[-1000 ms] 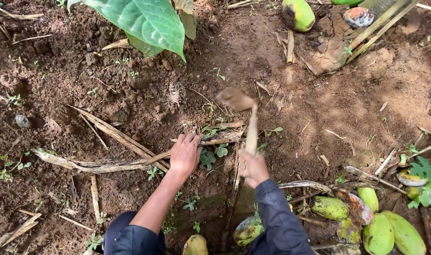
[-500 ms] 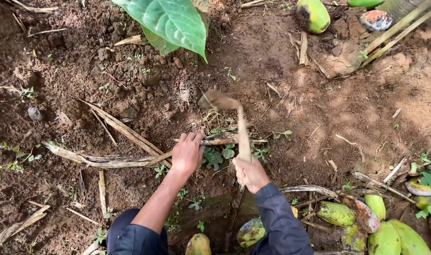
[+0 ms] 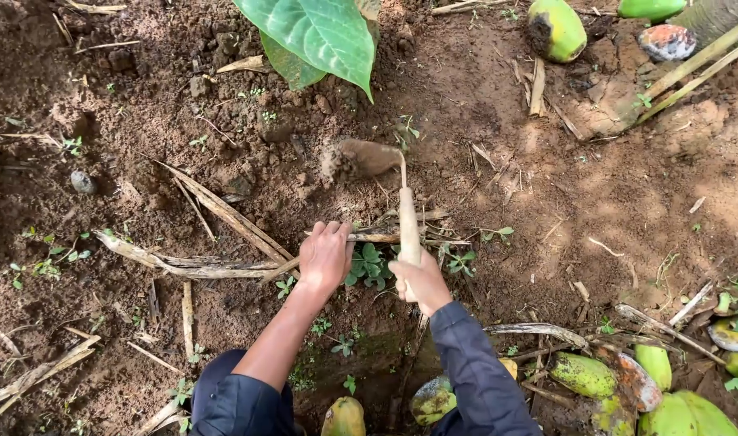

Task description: The person sits on the ground in a garden and uses a hoe to loosen the soil and remove small weeds. They also pull weeds and dry plant debris by hand, clearing the area around scattered papayas.

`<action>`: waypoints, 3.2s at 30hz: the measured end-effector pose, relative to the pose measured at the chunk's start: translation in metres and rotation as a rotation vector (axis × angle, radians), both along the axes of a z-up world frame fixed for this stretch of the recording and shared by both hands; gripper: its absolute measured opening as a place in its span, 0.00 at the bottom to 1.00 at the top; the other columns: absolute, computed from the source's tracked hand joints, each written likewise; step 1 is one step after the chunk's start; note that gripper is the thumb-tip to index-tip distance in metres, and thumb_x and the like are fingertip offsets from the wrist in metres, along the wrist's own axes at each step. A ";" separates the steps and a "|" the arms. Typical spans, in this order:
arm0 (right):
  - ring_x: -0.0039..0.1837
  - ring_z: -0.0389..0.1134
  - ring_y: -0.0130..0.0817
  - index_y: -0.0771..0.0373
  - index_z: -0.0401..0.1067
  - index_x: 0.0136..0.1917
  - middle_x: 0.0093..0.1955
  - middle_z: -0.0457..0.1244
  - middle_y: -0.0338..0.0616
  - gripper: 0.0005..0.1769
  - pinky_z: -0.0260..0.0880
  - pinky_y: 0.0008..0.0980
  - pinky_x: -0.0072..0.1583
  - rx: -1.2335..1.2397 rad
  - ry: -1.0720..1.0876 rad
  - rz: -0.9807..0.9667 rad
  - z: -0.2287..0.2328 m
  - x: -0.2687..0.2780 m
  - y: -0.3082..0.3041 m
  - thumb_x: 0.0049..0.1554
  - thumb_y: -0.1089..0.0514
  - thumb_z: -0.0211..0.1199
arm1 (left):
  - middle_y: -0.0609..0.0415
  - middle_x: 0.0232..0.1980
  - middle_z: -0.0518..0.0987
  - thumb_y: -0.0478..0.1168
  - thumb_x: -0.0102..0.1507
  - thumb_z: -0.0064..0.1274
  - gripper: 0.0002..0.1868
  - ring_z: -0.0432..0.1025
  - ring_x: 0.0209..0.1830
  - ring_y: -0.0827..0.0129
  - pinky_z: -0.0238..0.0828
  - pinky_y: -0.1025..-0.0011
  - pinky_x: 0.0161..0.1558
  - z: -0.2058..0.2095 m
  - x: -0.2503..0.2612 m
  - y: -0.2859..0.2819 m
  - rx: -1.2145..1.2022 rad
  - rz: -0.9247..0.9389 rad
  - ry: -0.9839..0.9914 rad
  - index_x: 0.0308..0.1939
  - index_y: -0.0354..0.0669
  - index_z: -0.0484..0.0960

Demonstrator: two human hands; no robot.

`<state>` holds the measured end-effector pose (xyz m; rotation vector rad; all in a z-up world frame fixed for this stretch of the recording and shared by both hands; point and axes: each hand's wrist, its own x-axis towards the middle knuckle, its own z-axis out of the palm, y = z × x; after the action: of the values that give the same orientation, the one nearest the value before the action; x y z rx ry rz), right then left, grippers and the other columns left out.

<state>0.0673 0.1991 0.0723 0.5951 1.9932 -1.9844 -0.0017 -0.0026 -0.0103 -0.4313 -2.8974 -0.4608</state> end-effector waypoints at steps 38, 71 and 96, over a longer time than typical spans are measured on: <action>0.20 0.61 0.41 0.71 0.64 0.47 0.20 0.57 0.54 0.11 0.62 0.36 0.25 0.106 -0.021 -0.280 -0.018 0.113 0.041 0.53 0.66 0.64 | 0.62 0.52 0.72 0.54 0.65 0.45 0.24 0.67 0.61 0.64 0.71 0.58 0.56 -0.056 0.008 0.060 -0.054 -0.176 -0.190 0.65 0.60 0.70; 0.21 0.61 0.36 0.74 0.65 0.50 0.28 0.60 0.52 0.15 0.66 0.36 0.24 0.075 -0.078 -0.358 -0.010 0.138 0.035 0.53 0.67 0.67 | 0.64 0.55 0.79 0.39 0.67 0.35 0.20 0.73 0.59 0.65 0.71 0.62 0.57 -0.010 0.025 0.049 -0.149 -0.291 -0.325 0.56 0.68 0.77; 0.24 0.61 0.34 0.68 0.64 0.53 0.31 0.58 0.47 0.14 0.66 0.35 0.25 -0.031 -0.035 -0.627 -0.053 0.136 0.042 0.57 0.65 0.65 | 0.63 0.52 0.78 0.41 0.63 0.39 0.15 0.70 0.59 0.60 0.71 0.57 0.56 -0.043 0.021 0.055 -0.097 -0.352 -0.211 0.49 0.66 0.77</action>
<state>0.2033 0.2408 0.0196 1.3704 1.9000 -2.2975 0.0195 0.0528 -0.0537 -0.9728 -3.0607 -0.4390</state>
